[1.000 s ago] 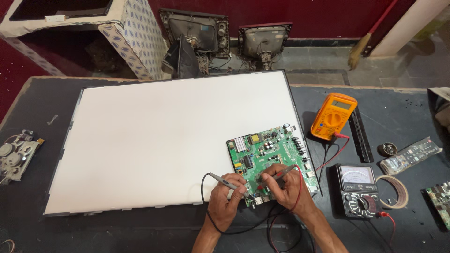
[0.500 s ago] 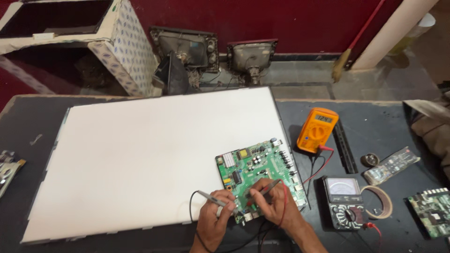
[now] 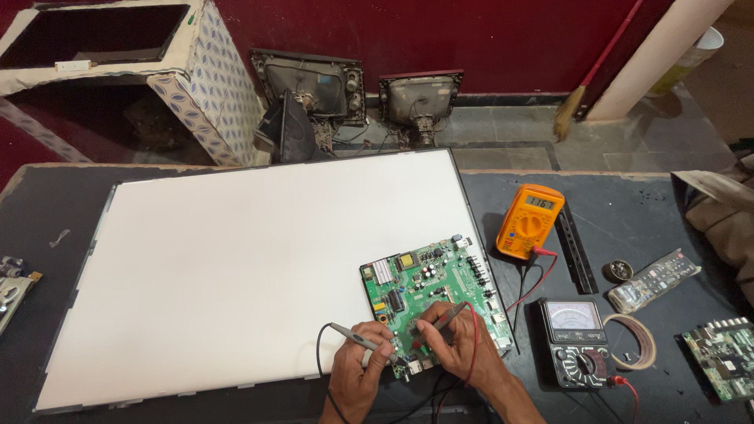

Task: The person uses a multimeter to test various points on a green circuit board. They hold the board steady with one hand while moving the multimeter probes across different components and connectors with the other hand. The multimeter display is visible, showing changing readings as the probes contact different points on the board.

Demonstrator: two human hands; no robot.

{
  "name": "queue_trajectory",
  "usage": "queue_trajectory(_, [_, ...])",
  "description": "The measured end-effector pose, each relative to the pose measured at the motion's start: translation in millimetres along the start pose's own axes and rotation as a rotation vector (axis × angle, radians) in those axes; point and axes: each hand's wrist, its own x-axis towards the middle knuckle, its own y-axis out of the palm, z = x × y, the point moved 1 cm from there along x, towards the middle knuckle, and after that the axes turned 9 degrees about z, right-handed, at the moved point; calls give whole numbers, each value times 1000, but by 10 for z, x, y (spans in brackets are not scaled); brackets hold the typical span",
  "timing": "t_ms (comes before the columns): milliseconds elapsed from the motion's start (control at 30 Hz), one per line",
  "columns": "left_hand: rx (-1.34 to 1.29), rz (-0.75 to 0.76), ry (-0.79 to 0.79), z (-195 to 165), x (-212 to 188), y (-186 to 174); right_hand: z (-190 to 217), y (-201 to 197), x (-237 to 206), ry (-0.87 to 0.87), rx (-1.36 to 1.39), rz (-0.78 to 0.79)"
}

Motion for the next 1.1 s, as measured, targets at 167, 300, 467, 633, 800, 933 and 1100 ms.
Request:
queue_trajectory(167, [21,-14,21,-32,-11,-4,4,-3,-7,-28,-5,-3])
queue_trajectory(300, [20,-17,24,-47,-3,-4,2,3,-7,-36,-13,-16])
queue_trajectory(467, [-5,-3,-9,-56,-12,-7,-7,7,4,-69,-26,-21])
queue_trajectory(633, [-18,-1,-12,-57,-12,-8,-13,8,-2,-67,-20,-21])
queue_trajectory(800, [-19,1,-16,-72,-13,-9,-16,7,0,-97,-43,-22])
queue_trajectory(933, [-6,8,-27,-94,-12,-15,-25,6,0,-48,-23,-7])
queue_trajectory(1100, [-30,20,-59,-116,-14,-18,-30,16,2,-43,-23,-17])
